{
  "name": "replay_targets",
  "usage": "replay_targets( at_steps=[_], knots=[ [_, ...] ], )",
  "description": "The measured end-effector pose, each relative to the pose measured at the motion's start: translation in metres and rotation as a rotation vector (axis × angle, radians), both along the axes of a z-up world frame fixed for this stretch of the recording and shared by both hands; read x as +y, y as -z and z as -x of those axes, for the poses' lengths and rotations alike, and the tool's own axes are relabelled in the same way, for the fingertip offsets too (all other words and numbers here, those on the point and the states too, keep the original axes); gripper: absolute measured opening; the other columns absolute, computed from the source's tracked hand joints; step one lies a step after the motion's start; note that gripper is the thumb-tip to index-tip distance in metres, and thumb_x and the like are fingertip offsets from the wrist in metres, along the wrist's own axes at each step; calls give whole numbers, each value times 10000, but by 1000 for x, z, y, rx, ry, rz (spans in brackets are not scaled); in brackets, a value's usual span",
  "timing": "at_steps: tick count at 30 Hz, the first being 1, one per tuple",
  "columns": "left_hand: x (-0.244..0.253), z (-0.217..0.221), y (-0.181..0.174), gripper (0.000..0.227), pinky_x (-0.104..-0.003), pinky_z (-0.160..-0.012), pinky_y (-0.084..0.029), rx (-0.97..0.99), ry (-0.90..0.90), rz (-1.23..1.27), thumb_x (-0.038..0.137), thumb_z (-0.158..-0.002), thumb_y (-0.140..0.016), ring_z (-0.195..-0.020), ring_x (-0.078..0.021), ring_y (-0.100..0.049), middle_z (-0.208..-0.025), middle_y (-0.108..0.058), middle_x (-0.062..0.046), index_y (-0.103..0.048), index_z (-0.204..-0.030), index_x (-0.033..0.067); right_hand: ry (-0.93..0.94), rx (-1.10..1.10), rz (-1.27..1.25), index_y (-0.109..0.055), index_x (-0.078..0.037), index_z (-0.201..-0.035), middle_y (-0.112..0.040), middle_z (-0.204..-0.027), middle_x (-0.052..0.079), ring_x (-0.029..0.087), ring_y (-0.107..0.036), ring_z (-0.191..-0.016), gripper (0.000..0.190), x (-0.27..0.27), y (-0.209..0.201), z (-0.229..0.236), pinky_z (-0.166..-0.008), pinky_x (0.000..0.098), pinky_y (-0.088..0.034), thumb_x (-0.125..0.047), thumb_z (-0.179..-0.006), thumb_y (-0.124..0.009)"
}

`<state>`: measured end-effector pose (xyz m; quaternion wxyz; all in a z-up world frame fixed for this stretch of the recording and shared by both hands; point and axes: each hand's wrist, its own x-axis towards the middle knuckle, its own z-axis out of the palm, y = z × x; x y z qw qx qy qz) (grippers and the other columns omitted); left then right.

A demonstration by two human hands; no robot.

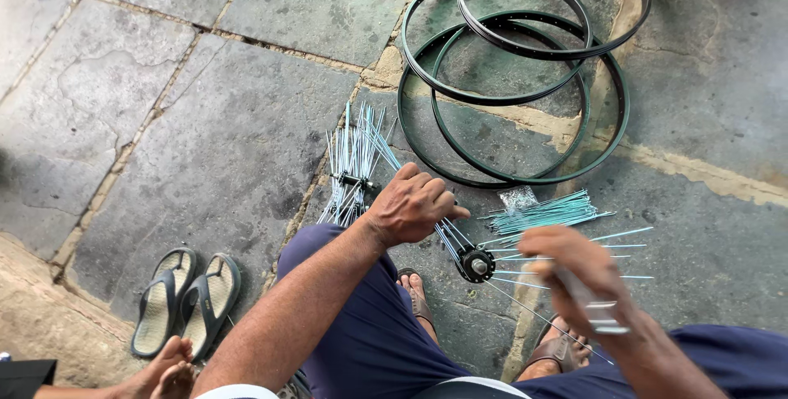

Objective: The person sits on the floor and inserts bicycle spokes into the hub flanges of a wheel hub. They handle the spokes one by one, inserting them into the holes and arranging them around the hub.

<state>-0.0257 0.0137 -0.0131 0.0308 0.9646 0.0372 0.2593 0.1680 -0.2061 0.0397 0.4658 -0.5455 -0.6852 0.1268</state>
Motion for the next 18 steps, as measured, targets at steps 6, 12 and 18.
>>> replay_targets(
  at_steps=[6,12,18],
  knots=[
    [0,-3,-3,487,-361,-706,-414,11,1,0,486,-991,-614,-587,-154,-518,-626,-469,4,-481,-661,154,127,282,164,-667,25,-1108,-754,-970,138,189,-738,-899,283,-16,-21,-1,-781,325,-610,-200,-1077,-499],
    [0,-3,-5,501,-364,-713,-414,16,-20,10,487,-988,-620,-571,-157,-497,-595,-435,4,-470,-655,144,126,204,5,-656,-62,-983,-726,-938,97,160,-723,-863,375,-29,-47,13,-790,290,-591,-333,-1138,-449],
    [0,-1,-4,493,-359,-694,-404,37,-37,12,482,-994,-623,-551,-152,-473,-588,-427,8,-474,-661,150,177,145,5,-651,-58,-940,-728,-916,86,161,-721,-825,392,-26,-43,18,-685,293,-578,-337,-1120,-443]
  ],
)
